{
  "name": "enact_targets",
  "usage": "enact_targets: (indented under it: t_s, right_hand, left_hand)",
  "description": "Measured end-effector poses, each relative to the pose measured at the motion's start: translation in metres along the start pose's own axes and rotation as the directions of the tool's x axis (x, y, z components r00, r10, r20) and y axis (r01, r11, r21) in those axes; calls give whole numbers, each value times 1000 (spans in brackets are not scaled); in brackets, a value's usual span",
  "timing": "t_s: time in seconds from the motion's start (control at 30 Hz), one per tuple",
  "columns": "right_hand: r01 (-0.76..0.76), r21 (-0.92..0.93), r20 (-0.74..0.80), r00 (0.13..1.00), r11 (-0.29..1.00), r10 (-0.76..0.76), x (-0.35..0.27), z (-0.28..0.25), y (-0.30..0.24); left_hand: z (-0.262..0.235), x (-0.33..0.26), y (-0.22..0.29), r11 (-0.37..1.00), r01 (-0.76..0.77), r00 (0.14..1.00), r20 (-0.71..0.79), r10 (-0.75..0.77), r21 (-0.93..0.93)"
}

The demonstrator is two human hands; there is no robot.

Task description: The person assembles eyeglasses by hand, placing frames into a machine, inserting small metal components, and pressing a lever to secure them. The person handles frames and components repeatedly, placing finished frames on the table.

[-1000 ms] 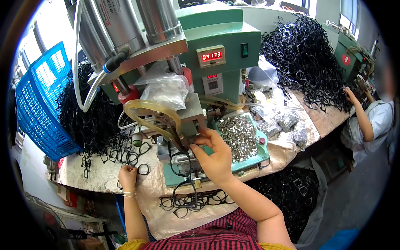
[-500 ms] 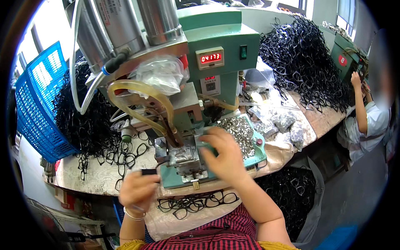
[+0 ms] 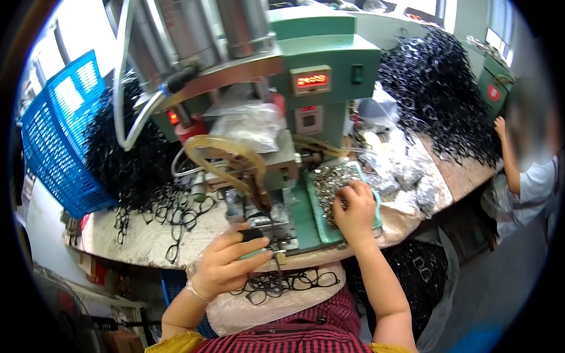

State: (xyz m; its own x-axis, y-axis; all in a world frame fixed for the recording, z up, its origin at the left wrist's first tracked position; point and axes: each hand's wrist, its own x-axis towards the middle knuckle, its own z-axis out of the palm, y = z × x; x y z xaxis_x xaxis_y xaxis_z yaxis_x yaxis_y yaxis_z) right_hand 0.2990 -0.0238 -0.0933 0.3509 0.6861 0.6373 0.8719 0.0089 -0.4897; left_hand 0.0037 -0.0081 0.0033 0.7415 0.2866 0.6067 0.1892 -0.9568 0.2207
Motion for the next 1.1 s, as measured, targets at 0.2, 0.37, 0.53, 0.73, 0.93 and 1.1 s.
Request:
enact_targets:
  t_s: [0.2,0.37,0.53,0.73,0.93,1.1]
  right_hand:
    - [-256,399,-58,951,881,303,-16,-12,0]
    - [-389,575,82,903,720,423,-12,-5,2]
    - [-314,538,109,946,782,306,7,5,-31]
    - [-226,266,-62,966,937,250,-32,-34,-2]
    - [-326,344,-53,929,880,365,-54,-76,-6]
    - [30,487,73,995,873,-74,9,-50,-75]
  left_hand:
    - [-21,-68,14,753,576,709,-653,-266,318]
    - [-77,-82,-44,558,697,703,-580,-411,450]
    - [-20,-155,-162,383,600,715,-256,-650,703]
    - [-4,-148,-153,584,764,637,-466,-614,275]
    - [-28,-93,-71,519,482,290,-431,-855,-706]
    - [-30,-45,-48,718,454,544,-474,-692,-528]
